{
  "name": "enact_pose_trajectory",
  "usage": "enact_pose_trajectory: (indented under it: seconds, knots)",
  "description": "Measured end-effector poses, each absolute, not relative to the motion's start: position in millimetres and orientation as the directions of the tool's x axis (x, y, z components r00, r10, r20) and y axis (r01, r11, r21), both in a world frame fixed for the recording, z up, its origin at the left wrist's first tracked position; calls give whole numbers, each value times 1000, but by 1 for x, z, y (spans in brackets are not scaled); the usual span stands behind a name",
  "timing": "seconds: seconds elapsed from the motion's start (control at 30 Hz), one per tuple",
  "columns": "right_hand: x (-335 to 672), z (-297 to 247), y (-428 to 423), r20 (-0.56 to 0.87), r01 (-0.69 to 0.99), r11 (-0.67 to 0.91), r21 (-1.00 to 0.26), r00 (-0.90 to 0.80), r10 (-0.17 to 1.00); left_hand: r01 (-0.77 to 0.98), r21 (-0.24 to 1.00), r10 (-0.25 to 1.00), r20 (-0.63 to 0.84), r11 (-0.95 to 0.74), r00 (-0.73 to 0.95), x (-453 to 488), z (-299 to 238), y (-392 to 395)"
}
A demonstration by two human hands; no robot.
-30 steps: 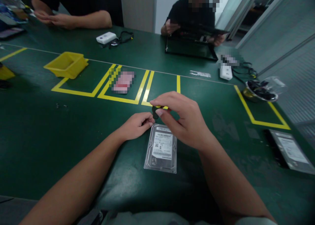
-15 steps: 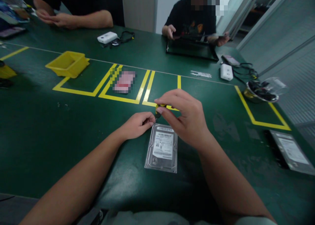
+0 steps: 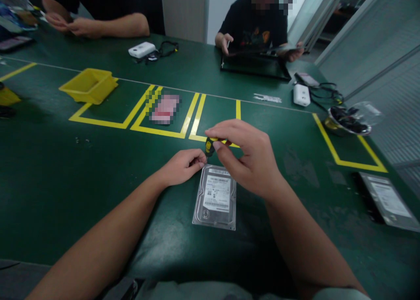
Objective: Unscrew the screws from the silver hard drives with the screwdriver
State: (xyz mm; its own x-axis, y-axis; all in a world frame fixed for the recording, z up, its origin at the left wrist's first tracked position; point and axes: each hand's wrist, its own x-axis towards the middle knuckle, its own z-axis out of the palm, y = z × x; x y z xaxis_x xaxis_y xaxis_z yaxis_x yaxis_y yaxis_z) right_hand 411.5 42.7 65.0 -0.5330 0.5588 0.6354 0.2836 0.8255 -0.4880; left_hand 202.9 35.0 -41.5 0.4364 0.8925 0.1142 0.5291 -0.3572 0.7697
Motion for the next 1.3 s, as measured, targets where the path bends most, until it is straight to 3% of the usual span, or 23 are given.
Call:
enact_pose_trajectory:
  seconds: [1.3]
  knots:
    - [412, 66, 43, 641, 283, 835, -471, -541, 545, 521, 784, 895, 93, -336, 437, 203, -42, 35]
